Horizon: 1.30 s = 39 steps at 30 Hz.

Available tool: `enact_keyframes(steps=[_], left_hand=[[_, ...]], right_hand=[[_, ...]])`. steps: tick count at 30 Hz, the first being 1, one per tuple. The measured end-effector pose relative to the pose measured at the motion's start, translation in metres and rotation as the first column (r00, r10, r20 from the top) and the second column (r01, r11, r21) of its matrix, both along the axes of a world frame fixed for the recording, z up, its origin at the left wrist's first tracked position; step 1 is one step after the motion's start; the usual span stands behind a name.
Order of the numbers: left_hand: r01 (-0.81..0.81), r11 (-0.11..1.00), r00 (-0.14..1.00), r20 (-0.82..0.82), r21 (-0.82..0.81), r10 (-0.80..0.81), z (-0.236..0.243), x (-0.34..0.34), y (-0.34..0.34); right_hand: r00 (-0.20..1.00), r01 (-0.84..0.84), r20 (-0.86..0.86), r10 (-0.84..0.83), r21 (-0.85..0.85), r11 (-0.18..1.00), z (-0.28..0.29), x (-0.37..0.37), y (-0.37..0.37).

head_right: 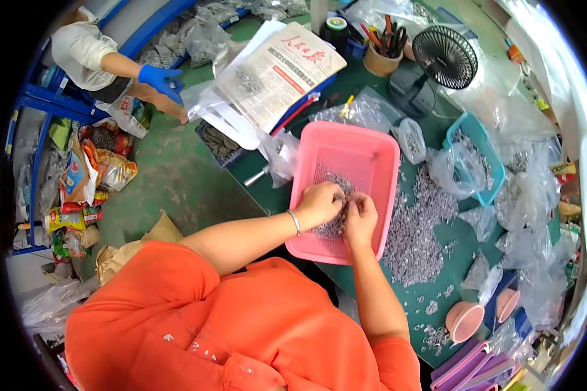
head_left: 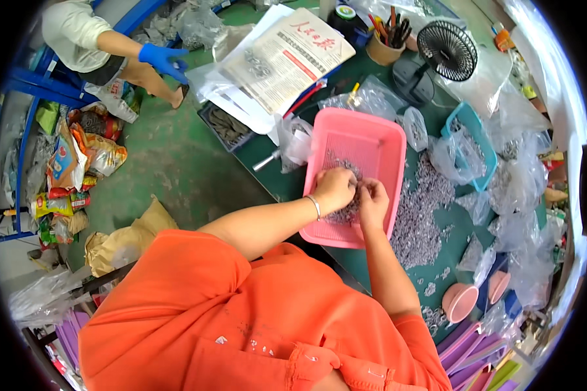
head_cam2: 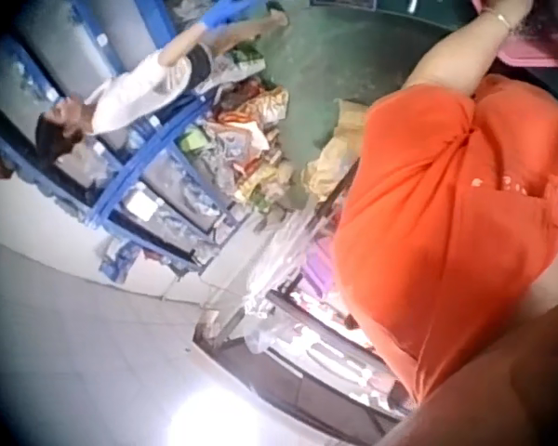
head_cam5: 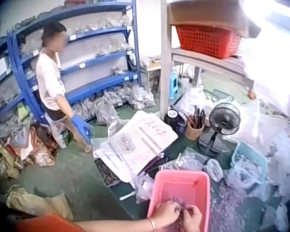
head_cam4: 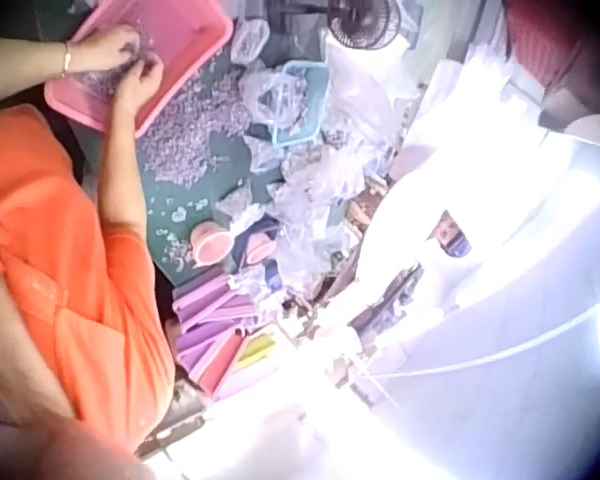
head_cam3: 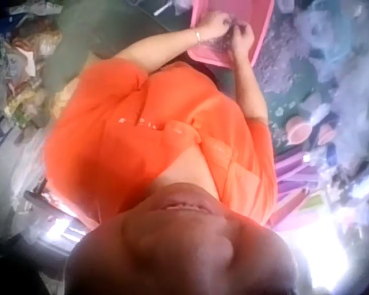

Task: The person sorts small metal components by hand on a workbench, gathers a large quantity into a pink plastic basket, and then places specific amounts into plastic bags.

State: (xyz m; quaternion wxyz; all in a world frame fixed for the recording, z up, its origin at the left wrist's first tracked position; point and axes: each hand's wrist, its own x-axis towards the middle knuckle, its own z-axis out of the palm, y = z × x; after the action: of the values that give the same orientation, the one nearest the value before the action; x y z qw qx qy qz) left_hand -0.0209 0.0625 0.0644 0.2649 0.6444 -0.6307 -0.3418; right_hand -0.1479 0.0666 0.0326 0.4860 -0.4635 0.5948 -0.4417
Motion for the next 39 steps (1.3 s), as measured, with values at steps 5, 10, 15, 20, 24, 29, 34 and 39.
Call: enact_keyframes(steps=[5, 10, 15, 20, 24, 29, 34, 39], left_hand=[[0.034, 0.996, 0.99, -0.134, -0.077, -0.044, -0.003, 0.007, -0.005], [0.139, 0.946, 0.984, -0.065, -0.294, -0.165, -0.031, 0.006, -0.009], [0.079, 0.985, 0.951, -0.285, -0.155, -0.121, 0.002, -0.021, -0.013], [0.187, 0.974, 0.722, -0.654, -0.127, -0.224, 0.013, -0.135, -0.012], [-0.007, 1.0, 1.0, 0.006, 0.026, 0.007, -0.016, -0.21, -0.015], [-0.202, 0.979, 0.939, 0.292, 0.038, 0.183, -0.053, -0.231, -0.009], [-0.12, 0.99, 0.966, 0.221, -0.069, 0.133, -0.064, -0.242, 0.004], [-0.162, 0.982, 0.974, 0.145, -0.1, 0.175, -0.059, -0.247, 0.008]], right_hand=[[0.976, -0.018, -0.217, 0.012, -0.029, 0.999, -0.006, -0.005, 0.008], [0.913, -0.115, -0.406, -0.03, -0.329, 0.937, 0.02, -0.018, 0.023], [0.782, 0.264, -0.418, -0.463, -0.451, 0.853, 0.025, -0.1, 0.054], [0.55, 0.434, -0.661, -0.51, -0.296, 0.851, -0.007, -0.186, 0.101], [0.46, 0.555, -0.746, -0.481, -0.181, 0.812, -0.033, -0.222, 0.106], [0.466, 0.564, -0.777, -0.423, -0.107, 0.819, -0.057, -0.236, 0.089], [0.561, 0.436, -0.684, -0.466, -0.234, 0.869, -0.053, -0.22, 0.071], [0.755, 0.483, -0.347, -0.556, -0.279, 0.83, -0.042, -0.21, 0.055]])
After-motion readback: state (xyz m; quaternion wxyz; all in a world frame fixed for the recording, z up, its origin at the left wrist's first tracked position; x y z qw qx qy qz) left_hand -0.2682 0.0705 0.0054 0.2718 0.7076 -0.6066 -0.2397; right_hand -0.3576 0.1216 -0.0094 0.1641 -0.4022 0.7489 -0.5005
